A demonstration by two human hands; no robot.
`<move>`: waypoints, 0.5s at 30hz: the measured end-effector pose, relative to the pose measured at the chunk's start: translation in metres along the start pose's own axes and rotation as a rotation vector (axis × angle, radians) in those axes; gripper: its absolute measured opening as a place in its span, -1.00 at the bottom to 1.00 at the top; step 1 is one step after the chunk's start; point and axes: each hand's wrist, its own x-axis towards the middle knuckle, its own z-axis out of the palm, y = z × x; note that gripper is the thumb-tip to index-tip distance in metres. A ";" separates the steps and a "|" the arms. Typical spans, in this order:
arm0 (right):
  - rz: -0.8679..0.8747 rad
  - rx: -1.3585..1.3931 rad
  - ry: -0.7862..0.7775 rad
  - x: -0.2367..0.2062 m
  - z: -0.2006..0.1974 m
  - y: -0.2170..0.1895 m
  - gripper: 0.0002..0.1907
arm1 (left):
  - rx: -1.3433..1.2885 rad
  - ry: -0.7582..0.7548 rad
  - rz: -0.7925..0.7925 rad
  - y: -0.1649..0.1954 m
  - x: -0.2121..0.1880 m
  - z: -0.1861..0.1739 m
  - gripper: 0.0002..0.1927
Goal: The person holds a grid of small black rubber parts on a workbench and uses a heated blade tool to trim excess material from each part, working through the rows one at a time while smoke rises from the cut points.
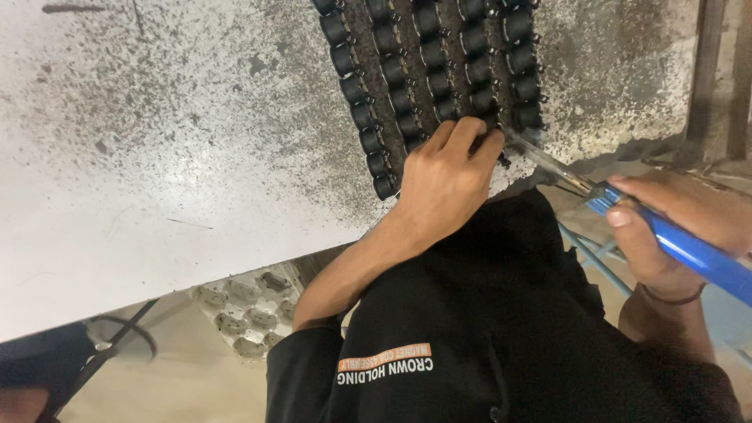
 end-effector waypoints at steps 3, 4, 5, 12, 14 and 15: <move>-0.077 -0.079 -0.047 0.005 0.000 -0.010 -0.67 | -0.049 0.001 0.018 0.007 0.010 -0.009 -0.69; -0.100 -0.090 -0.062 0.007 -0.001 -0.012 -0.68 | -0.060 0.021 0.027 0.010 0.013 -0.013 -0.67; -0.096 -0.046 -0.061 0.007 -0.002 -0.012 -0.71 | -0.071 0.041 0.038 0.011 0.014 -0.018 -0.64; 0.148 0.294 0.258 -0.037 0.006 0.012 -0.80 | -0.047 0.292 0.035 0.017 -0.014 -0.068 -0.64; 0.111 0.255 0.321 -0.051 0.017 0.021 -0.77 | -0.026 0.180 0.046 0.018 -0.011 -0.059 -0.63; 0.087 0.202 0.309 -0.057 0.016 0.024 -0.76 | -0.017 0.121 0.049 0.018 -0.011 -0.054 -0.63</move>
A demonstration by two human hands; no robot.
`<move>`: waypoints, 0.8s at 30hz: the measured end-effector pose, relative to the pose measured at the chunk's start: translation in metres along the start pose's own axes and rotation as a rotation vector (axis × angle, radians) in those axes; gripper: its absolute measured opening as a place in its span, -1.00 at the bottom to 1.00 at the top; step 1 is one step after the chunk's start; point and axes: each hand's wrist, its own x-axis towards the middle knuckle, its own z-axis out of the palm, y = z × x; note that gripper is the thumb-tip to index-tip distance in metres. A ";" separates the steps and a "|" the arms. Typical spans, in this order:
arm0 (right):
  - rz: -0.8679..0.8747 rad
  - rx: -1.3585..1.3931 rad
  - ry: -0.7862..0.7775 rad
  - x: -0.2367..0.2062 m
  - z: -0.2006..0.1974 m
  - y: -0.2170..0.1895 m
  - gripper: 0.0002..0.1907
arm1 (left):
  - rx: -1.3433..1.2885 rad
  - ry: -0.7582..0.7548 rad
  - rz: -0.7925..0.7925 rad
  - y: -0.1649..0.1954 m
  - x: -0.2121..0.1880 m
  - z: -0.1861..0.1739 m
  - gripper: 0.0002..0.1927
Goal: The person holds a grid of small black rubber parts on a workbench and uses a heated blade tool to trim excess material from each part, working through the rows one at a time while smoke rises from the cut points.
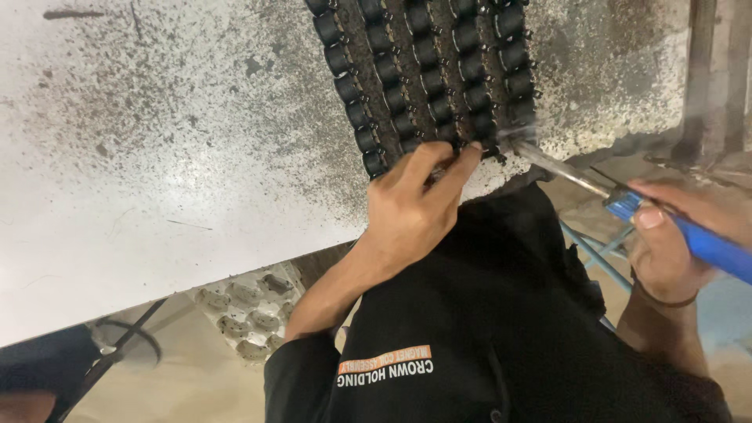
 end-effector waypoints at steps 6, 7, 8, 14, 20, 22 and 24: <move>-0.031 -0.204 -0.182 -0.014 -0.020 0.002 -0.70 | -0.051 -0.005 0.012 -0.004 -0.014 0.029 -0.70; -0.016 -0.209 -0.200 -0.014 -0.020 0.000 -0.68 | -0.053 -0.013 0.018 -0.004 -0.016 0.031 -0.72; 0.018 -0.188 -0.191 -0.014 -0.018 -0.002 -0.65 | -0.052 -0.017 0.026 -0.005 -0.017 0.032 -0.74; -0.053 -0.218 -0.181 -0.003 -0.004 -0.019 -0.65 | -0.045 -0.042 0.044 -0.010 -0.015 0.042 -0.77; -0.178 -0.262 -0.283 0.017 0.003 -0.036 -0.69 | -0.019 -0.139 0.038 -0.010 -0.018 0.055 -0.77; -0.150 -0.273 -0.314 0.013 -0.001 -0.040 -0.70 | -0.047 -0.126 0.027 -0.005 -0.013 0.049 -0.74; -0.084 -0.295 -0.286 0.006 -0.006 -0.044 -0.71 | -0.102 -0.071 0.013 0.001 -0.006 0.036 -0.72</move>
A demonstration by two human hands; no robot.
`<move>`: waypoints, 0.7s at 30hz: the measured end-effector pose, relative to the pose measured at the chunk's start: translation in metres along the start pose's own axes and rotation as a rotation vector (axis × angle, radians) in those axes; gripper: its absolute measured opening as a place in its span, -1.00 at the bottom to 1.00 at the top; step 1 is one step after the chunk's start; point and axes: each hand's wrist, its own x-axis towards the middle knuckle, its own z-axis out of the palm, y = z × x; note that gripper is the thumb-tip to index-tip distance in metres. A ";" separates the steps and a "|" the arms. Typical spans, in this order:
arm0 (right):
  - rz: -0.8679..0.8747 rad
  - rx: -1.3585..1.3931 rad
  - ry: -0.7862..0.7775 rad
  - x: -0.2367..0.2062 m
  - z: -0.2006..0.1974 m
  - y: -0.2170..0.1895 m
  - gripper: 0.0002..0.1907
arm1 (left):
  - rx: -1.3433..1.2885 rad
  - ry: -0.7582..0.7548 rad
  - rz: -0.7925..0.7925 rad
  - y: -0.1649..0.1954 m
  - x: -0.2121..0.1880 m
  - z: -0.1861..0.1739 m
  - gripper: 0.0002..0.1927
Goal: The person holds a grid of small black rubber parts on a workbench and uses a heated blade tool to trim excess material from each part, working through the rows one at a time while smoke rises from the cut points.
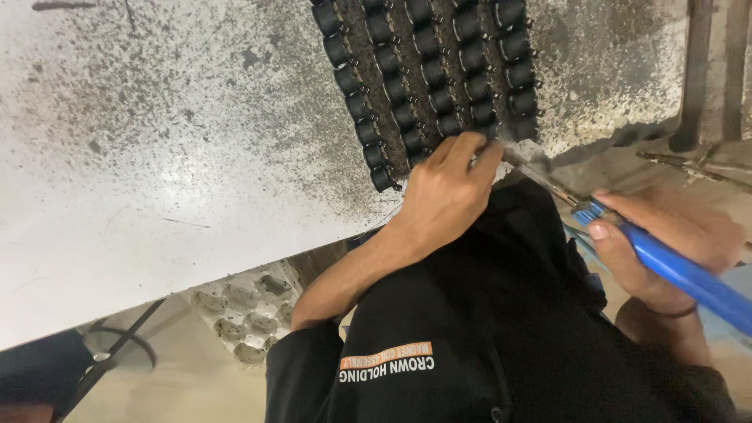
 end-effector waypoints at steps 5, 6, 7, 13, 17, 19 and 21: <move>-0.014 0.232 0.228 0.000 0.010 0.015 -0.81 | 0.025 0.301 -0.024 0.011 -0.015 -0.061 -0.67; -0.014 0.291 0.268 0.001 0.018 0.018 -0.81 | 0.043 0.360 -0.052 0.011 -0.019 -0.067 -0.64; -0.015 0.350 0.307 0.003 0.024 0.020 -0.81 | 0.060 0.290 -0.040 0.007 -0.021 -0.067 -0.62; 0.035 0.108 0.096 -0.017 0.038 0.007 -0.62 | 0.095 0.104 -0.042 -0.017 -0.032 -0.049 -0.67; 0.003 0.215 0.164 -0.017 0.047 0.001 -0.60 | 0.087 0.095 -0.018 -0.023 -0.039 -0.042 -0.72; 0.023 0.205 0.173 -0.013 0.049 -0.001 -0.59 | 0.085 0.089 0.000 -0.026 -0.041 -0.039 -0.75; 0.034 0.187 0.163 -0.011 0.049 -0.005 -0.59 | 0.083 0.088 0.016 -0.029 -0.042 -0.037 -0.78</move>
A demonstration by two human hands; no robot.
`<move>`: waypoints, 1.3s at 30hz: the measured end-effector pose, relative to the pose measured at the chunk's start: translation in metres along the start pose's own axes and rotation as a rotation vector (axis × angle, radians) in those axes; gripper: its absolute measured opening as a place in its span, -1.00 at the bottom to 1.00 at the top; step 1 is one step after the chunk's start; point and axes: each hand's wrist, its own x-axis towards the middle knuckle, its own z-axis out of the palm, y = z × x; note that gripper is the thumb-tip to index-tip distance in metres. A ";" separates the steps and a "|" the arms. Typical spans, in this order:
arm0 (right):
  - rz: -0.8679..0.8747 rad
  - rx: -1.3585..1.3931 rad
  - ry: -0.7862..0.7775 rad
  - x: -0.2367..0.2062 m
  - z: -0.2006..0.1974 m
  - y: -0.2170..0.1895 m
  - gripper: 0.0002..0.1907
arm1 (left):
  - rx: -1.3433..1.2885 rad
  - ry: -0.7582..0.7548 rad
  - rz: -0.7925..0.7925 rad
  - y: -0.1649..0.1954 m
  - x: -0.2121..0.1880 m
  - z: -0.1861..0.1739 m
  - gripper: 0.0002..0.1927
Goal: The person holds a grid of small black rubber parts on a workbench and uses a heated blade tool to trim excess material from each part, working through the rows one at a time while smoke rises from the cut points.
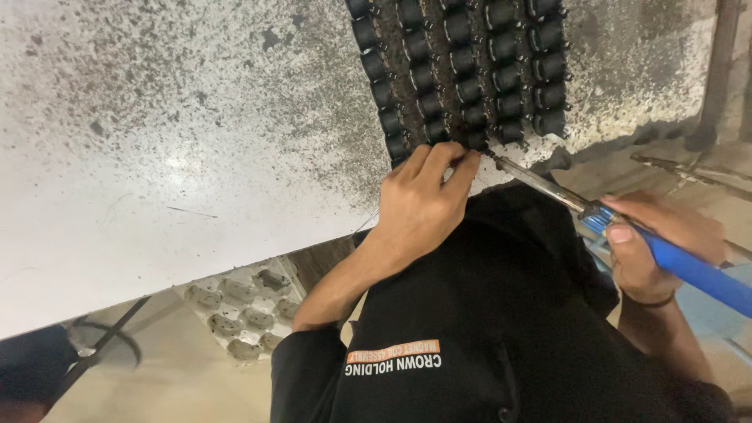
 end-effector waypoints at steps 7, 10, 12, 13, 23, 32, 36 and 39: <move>0.006 -0.027 -0.041 -0.003 0.000 -0.004 -0.59 | -0.012 -0.010 -0.004 -0.003 -0.005 -0.002 -0.72; -0.037 -0.051 -0.045 0.002 0.007 -0.005 -0.61 | -0.019 -0.028 0.002 -0.005 -0.003 -0.001 -0.68; -0.063 -0.076 -0.063 0.008 0.009 -0.012 -0.63 | 0.000 -0.039 0.011 -0.006 -0.002 0.000 -0.68; -0.081 -0.090 -0.081 0.010 0.010 -0.017 -0.64 | -0.003 -0.048 0.013 -0.006 -0.002 0.001 -0.68; -0.197 -0.110 -0.191 0.038 0.007 -0.044 -0.72 | -0.021 -0.072 0.000 -0.002 -0.002 0.004 -0.75; -0.055 -0.167 -0.214 0.033 -0.004 -0.044 -0.73 | -0.038 -0.045 -0.013 0.009 0.013 -0.003 -0.79; 0.022 0.042 -0.016 0.024 -0.009 -0.024 -0.78 | -0.073 0.206 -0.035 0.022 0.014 -0.053 -0.77; 0.048 0.199 0.075 0.023 -0.001 0.001 -0.77 | 0.090 0.228 0.012 0.016 0.019 -0.061 -0.65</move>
